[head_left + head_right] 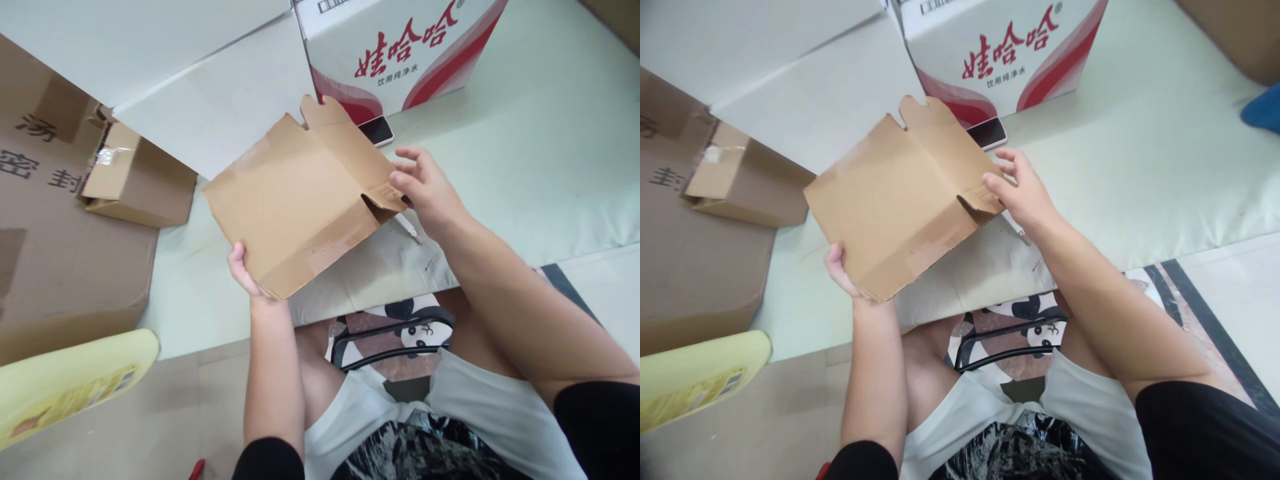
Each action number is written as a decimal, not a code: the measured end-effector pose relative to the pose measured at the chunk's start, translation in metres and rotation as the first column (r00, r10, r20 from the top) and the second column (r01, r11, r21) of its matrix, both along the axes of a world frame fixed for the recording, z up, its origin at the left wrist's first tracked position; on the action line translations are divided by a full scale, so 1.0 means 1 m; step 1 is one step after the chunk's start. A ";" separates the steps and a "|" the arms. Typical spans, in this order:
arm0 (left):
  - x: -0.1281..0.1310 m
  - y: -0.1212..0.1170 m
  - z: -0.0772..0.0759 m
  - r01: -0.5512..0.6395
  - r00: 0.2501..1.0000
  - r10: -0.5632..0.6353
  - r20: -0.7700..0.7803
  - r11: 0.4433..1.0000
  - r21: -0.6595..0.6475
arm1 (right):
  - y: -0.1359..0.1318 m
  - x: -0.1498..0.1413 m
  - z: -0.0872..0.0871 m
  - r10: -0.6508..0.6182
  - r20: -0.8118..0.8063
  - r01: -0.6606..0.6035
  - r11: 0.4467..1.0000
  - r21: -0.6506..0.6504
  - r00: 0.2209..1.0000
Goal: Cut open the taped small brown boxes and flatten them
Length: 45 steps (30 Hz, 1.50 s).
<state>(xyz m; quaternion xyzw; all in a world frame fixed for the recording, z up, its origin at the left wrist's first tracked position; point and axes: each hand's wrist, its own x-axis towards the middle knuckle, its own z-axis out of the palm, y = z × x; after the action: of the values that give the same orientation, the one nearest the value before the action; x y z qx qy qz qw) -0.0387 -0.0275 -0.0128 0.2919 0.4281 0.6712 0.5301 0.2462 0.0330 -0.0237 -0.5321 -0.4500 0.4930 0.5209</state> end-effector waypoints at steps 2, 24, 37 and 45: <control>0.003 0.000 0.002 -0.030 0.999 0.030 0.011 0.999 0.016 | 0.000 -0.002 -0.003 0.050 0.066 -0.049 0.999 -0.014 0.997; 0.005 -0.001 0.002 -0.026 0.999 0.026 -0.042 1.000 0.003 | -0.001 0.003 0.003 0.115 0.110 -0.120 0.992 0.039 0.987; 0.007 -0.001 0.000 -0.013 1.000 0.013 -0.016 1.000 0.003 | -0.003 0.001 0.009 0.098 0.203 -0.091 0.995 -0.045 0.974; 0.010 -0.003 -0.001 -0.059 0.997 0.060 -0.043 0.998 0.018 | -0.004 0.001 0.002 0.134 0.146 -0.123 0.989 -0.077 0.980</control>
<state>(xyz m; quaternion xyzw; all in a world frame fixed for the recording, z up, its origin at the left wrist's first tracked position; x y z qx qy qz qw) -0.0288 -0.0304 -0.0139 0.2981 0.4424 0.6837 0.4980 0.2473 0.0288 -0.0216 -0.5552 -0.5046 0.4989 0.4339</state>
